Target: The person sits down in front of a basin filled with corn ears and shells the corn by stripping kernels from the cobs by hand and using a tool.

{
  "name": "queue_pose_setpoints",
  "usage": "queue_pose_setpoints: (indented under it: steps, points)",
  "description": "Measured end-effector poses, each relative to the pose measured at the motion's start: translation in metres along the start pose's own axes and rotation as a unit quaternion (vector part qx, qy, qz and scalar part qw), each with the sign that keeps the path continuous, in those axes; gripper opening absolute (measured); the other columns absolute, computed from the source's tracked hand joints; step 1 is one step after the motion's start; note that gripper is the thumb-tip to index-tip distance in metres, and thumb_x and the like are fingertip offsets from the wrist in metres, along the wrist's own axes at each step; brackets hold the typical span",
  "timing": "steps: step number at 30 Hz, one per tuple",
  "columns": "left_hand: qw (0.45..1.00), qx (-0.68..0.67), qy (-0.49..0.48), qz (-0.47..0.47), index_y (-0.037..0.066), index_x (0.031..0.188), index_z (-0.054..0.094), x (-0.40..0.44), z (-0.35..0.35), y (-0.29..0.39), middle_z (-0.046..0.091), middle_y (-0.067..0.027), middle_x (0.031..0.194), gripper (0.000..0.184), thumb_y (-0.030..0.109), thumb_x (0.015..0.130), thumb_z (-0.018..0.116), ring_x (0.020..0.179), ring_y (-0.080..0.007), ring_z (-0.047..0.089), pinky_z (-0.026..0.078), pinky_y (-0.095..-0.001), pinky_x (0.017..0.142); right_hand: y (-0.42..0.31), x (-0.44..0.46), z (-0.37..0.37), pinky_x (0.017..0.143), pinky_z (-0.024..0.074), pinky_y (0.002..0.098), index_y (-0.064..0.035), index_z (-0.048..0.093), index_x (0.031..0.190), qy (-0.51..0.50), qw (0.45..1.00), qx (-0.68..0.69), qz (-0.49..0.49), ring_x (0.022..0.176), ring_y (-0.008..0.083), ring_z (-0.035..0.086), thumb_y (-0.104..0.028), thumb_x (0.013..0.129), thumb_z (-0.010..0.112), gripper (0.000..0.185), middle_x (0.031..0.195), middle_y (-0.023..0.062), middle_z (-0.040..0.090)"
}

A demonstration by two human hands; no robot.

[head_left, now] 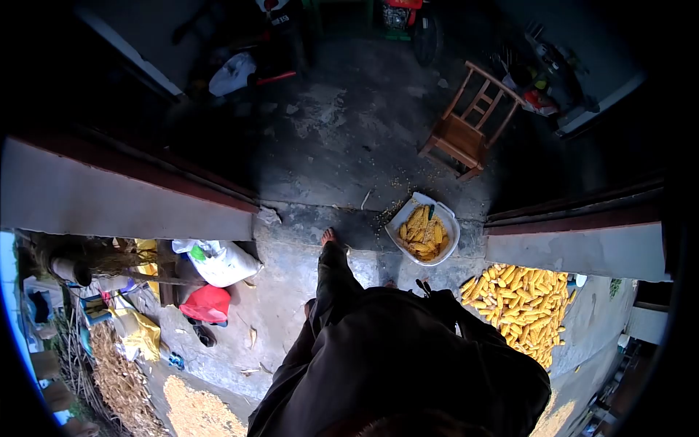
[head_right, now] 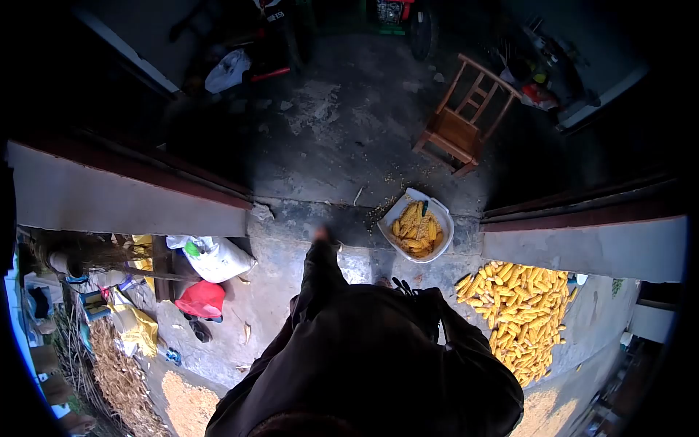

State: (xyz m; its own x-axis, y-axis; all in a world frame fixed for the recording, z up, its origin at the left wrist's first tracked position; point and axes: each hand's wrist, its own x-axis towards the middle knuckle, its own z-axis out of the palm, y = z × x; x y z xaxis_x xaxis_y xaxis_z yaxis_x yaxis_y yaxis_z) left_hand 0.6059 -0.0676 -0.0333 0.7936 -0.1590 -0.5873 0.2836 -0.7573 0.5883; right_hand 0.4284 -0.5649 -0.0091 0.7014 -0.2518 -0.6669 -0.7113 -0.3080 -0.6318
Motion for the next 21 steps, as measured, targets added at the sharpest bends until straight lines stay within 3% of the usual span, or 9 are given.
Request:
queue_pose_setpoints:
  steps: [5, 9, 10, 11, 15, 17, 19, 20, 21]
  points:
    - [1.0, 0.007, -0.019, 0.018, 0.01, 0.088, 0.077, 0.053, -0.07, -0.002, 0.074, -0.0155, 0.091, 0.038, 0.042, 0.091, 0.057, 0.093, -0.0343, 0.07, 0.054, -0.0461, 0.078, -0.083, 0.03, -0.01, 0.043, 0.0469, 0.0308, -0.0027, 0.068, 0.082, 0.006, 0.999, -0.035, -0.033, 0.045, 0.0166, 0.054, -0.023, 0.094, 0.063, 0.024, 0.064, 0.0052, 0.06]
    - [0.976, 0.204, -0.021, 0.074, 0.006, 0.071, 0.07, 0.102, -0.138, 0.005, 0.071, -0.0136, 0.076, 0.038, 0.037, 0.089, 0.058, 0.075, -0.029, 0.071, 0.056, -0.0419, 0.069, -0.182, 0.055, -0.012, 0.043, 0.0472, 0.0304, -0.0023, 0.067, 0.084, 0.024, 0.933, 0.225, 0.279, 0.045, 0.0156, 0.054, -0.021, 0.095, 0.061, 0.023, 0.063, 0.005, 0.059]
    - [0.993, -0.062, -0.036, -0.095, 0.007, 0.071, 0.067, 0.105, -0.155, 0.028, 0.068, -0.0099, 0.07, 0.027, 0.026, 0.088, 0.059, 0.06, -0.0218, 0.065, 0.052, -0.037, 0.055, -0.187, 0.062, -0.009, 0.043, 0.0488, 0.0311, -0.002, 0.067, 0.088, 0.009, 0.932, 0.265, 0.248, 0.045, 0.0156, 0.054, -0.021, 0.095, 0.059, 0.021, 0.063, 0.0057, 0.058]
    - [0.913, -0.318, 0.041, -0.252, 0.008, 0.071, 0.064, 0.108, -0.172, 0.052, 0.065, -0.0061, 0.064, 0.018, 0.014, 0.087, 0.06, 0.045, -0.0146, 0.059, 0.049, -0.0321, 0.042, -0.193, 0.068, -0.01, 0.044, 0.0505, 0.0318, -0.0017, 0.066, 0.091, -0.003, 0.928, 0.304, 0.214, 0.046, 0.0155, 0.055, -0.02, 0.095, 0.057, 0.02, 0.063, 0.0065, 0.058]
    - [0.902, -0.386, 0.033, -0.188, 0.005, 0.077, 0.064, 0.177, -0.235, 0.058, 0.065, -0.0089, 0.066, 0.012, 0.012, 0.086, 0.061, 0.049, -0.0161, 0.061, 0.052, -0.0296, 0.042, -0.197, 0.086, 0.008, 0.05, 0.0578, 0.0362, -0.0013, 0.066, 0.099, 0.006, 0.961, 0.241, 0.137, 0.052, 0.019, 0.062, -0.019, 0.095, 0.053, 0.022, 0.066, 0.0091, 0.062]
    - [0.917, -0.365, 0.069, -0.144, 0.005, 0.076, 0.062, 0.206, -0.247, 0.075, 0.064, -0.0086, 0.065, 0.013, 0.012, 0.086, 0.061, 0.048, -0.015, 0.059, 0.047, -0.0287, 0.04, -0.165, 0.103, 0.012, 0.057, 0.0588, 0.0377, -0.002, 0.069, 0.098, 0.037, 0.99, 0.004, -0.135, 0.059, 0.0226, 0.067, -0.021, 0.092, 0.062, 0.021, 0.071, 0.01, 0.067]
    - [0.916, -0.378, 0.048, -0.129, 0.006, 0.075, 0.061, 0.229, -0.262, 0.103, 0.063, -0.0084, 0.065, 0.013, 0.012, 0.086, 0.061, 0.047, -0.0142, 0.057, 0.046, -0.0283, 0.039, -0.146, 0.112, 0.02, 0.067, 0.0589, 0.0382, -0.0045, 0.074, 0.093, 0.116, 0.917, -0.276, -0.265, 0.067, 0.0246, 0.069, -0.024, 0.083, 0.074, 0.022, 0.077, 0.0099, 0.071]
    - [0.91, -0.396, 0.034, -0.118, 0.006, 0.073, 0.06, 0.239, -0.267, 0.12, 0.063, -0.0083, 0.065, 0.014, 0.011, 0.087, 0.061, 0.047, -0.0134, 0.056, 0.044, -0.0278, 0.039, -0.108, 0.128, 0.034, 0.073, 0.0571, 0.037, -0.0077, 0.076, 0.089, 0.103, 0.98, -0.051, -0.165, 0.074, 0.0258, 0.071, -0.025, 0.073, 0.081, 0.024, 0.081, 0.0101, 0.073]
    - [0.914, -0.39, 0.026, -0.112, 0.006, 0.073, 0.06, 0.248, -0.268, 0.138, 0.063, -0.0083, 0.065, 0.014, 0.011, 0.087, 0.061, 0.047, -0.0134, 0.056, 0.044, -0.0278, 0.039, -0.111, 0.13, 0.035, 0.073, 0.0571, 0.037, -0.0077, 0.076, 0.089, 0.114, 0.979, -0.045, -0.161, 0.074, 0.0258, 0.071, -0.025, 0.073, 0.081, 0.024, 0.081, 0.0101, 0.073]
